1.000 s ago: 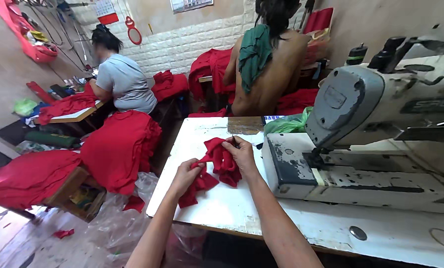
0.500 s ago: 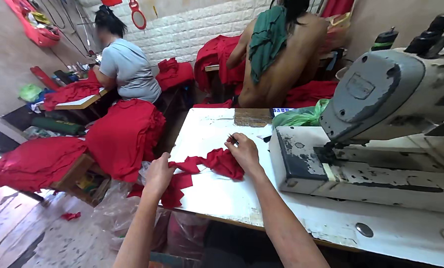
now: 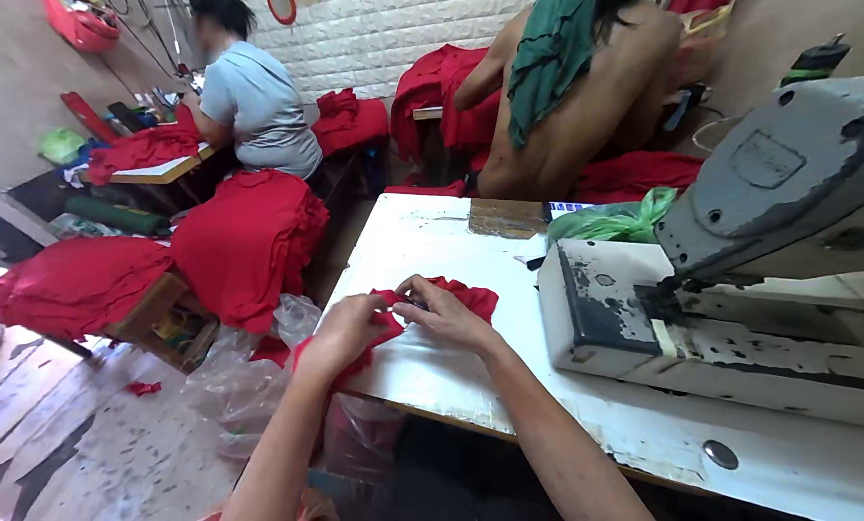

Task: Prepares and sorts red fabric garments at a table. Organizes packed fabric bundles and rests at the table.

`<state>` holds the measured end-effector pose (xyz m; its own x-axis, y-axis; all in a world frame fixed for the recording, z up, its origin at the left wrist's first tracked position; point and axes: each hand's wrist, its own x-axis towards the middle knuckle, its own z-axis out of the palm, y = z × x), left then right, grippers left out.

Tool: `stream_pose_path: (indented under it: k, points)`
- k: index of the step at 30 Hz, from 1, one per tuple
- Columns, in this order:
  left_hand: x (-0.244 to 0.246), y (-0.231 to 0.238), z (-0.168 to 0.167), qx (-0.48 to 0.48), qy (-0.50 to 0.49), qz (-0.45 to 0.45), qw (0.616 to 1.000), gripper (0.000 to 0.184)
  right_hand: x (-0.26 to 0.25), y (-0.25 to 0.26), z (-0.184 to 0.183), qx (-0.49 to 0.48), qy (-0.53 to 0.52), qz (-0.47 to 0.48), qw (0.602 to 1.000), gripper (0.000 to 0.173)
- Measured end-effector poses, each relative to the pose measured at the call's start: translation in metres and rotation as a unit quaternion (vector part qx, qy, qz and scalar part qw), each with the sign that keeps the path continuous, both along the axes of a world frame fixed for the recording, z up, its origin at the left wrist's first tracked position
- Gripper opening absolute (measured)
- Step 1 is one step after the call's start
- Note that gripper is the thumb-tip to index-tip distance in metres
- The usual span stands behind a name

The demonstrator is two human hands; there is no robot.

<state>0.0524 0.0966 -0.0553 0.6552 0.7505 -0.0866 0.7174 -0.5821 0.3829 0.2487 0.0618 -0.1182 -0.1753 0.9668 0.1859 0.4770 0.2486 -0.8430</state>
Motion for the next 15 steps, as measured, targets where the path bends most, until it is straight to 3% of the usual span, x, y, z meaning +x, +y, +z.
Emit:
stream_pose_path:
  k: [2,4,9,15]
  points:
    - [0.013,0.008,-0.032,-0.020,-0.015,-0.043,0.999,0.035,0.001,0.001,0.000,-0.036,-0.059,-0.012,0.998,0.039]
    - [0.019,0.010,-0.050,-0.006,-0.007,-0.028,1.000,0.029,0.006,0.001,0.002,-0.065,-0.143,-0.055,0.986,0.040]
    - [0.016,0.011,-0.051,0.015,-0.016,-0.007,1.000,0.024,0.016,0.000,0.005,-0.063,-0.181,-0.086,0.978,0.031]
    - [0.012,0.010,-0.052,0.019,-0.042,0.003,0.999,0.023,0.009,-0.004,0.012,-0.045,-0.235,-0.059,0.969,0.024]
